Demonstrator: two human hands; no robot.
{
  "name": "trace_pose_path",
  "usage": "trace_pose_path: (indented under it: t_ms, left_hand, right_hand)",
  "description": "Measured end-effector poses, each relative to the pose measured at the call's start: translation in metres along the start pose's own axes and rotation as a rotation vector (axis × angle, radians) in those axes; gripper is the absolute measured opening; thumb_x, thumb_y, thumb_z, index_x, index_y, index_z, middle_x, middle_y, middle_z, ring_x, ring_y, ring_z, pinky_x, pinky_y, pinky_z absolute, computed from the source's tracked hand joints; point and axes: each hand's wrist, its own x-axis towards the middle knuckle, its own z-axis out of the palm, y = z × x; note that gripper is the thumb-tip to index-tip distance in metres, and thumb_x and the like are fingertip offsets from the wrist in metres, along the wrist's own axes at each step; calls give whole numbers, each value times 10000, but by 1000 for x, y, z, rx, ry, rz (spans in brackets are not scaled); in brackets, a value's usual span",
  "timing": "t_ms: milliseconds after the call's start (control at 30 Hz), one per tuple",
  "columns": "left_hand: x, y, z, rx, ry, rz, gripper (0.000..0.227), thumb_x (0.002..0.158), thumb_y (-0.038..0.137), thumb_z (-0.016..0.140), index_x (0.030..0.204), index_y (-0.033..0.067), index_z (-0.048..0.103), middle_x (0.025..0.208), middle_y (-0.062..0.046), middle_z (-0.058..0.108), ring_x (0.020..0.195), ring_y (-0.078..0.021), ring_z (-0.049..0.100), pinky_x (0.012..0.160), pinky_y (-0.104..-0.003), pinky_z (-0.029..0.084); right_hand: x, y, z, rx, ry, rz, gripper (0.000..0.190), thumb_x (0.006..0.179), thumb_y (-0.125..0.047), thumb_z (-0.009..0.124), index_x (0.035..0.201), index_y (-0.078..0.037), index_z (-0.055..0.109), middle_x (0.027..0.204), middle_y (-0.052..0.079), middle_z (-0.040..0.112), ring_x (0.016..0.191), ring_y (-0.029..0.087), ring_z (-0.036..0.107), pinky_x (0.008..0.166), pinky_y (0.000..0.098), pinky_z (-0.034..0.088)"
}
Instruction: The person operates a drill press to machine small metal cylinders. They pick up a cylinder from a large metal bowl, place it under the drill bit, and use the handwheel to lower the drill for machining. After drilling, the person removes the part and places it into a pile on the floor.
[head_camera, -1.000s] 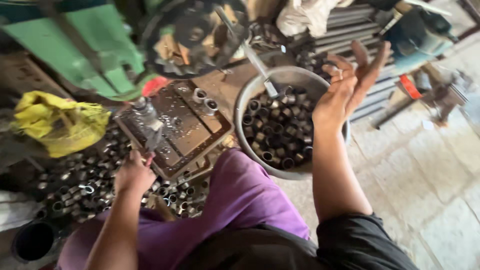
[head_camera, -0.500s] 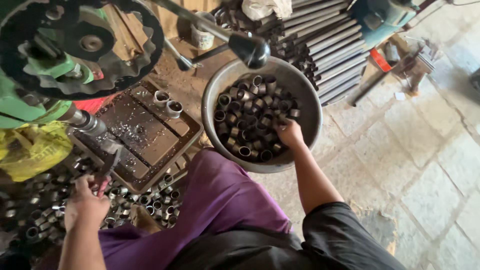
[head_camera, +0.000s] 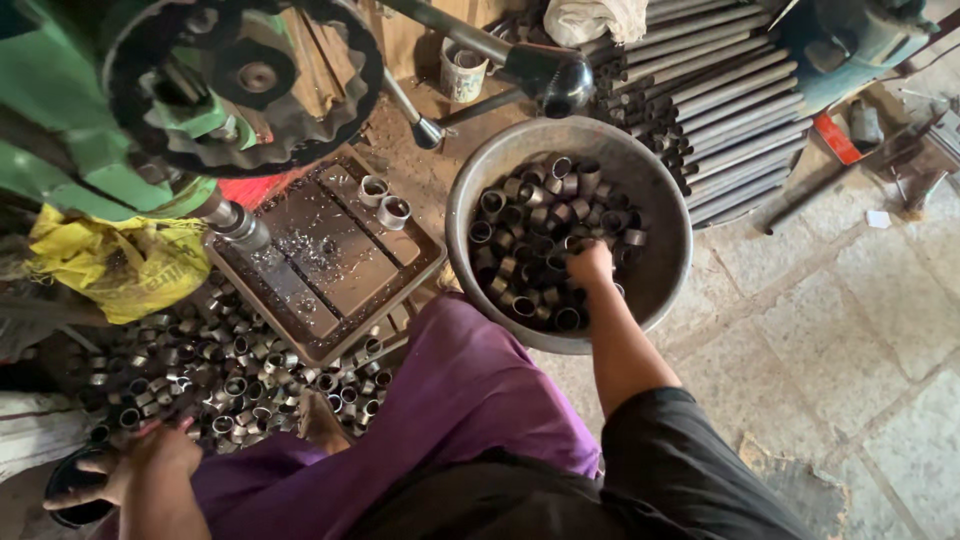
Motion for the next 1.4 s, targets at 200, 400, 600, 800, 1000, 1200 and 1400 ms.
trace_pose_path:
  t_ms: [200,400,600,800,1000,1200,1400]
  left_hand:
    - [6,10,-5,-96,-16,-56,586,938,550,533,1479,352,429,1561,-124,333,1428,-476,264,1022,-782,102]
    - [11,8,0,-222,46,-43,658,970,610,434,1565,361,304,1667,-144,159,1492,-531,92,992,-859,-51]
    - [-24,11,-28,-190,124,64,701,925,676,508,1500,282,443,1618,-158,289,1434,-473,293,1093,-799,56]
    - [-110,46,-64,-299,484,744,320,932,288,558,1235,303,660,1467,-89,422,1382,-323,380,1165,-712,95]
    - [-156,79,-64,-278,683,1142,336,949,127,560,1189,261,754,1342,-76,508,1348,-283,438,1182,-636,183]
    - [-159,83,-61,-317,668,1145,321,890,121,591,1121,262,764,1279,-79,545,1261,-295,507,1114,-519,358]
    - [-130,80,-39,-391,698,1217,350,745,104,696,1083,182,746,1121,-47,628,1088,-281,628,956,-452,511]
  right_hand:
    - [-22,-5,-5,988,-428,-103,270,919,-108,705,1162,3,663,991,96,745,874,216,732,804,365,592]
    - [-55,-46,3,1164,-552,-30,348,1031,-395,565,1068,-58,639,836,97,694,669,244,653,593,394,532]
    - [-78,-89,31,1305,-691,-1,313,1054,-432,520,993,-149,640,796,30,688,629,185,652,507,334,479]
    - [-141,-140,42,986,-700,-66,405,1033,-444,545,969,-65,671,681,83,671,482,198,599,444,327,472]
    - [-177,-157,78,707,-586,-365,393,968,-441,647,903,-56,691,625,41,593,430,155,539,393,317,428]
    - [-174,-155,106,607,-509,-531,525,991,-488,686,737,-52,537,651,-23,426,544,100,399,463,315,381]
    - [-168,-163,113,410,-467,-663,582,1055,-539,589,804,-16,631,678,-14,517,619,68,449,553,290,408]
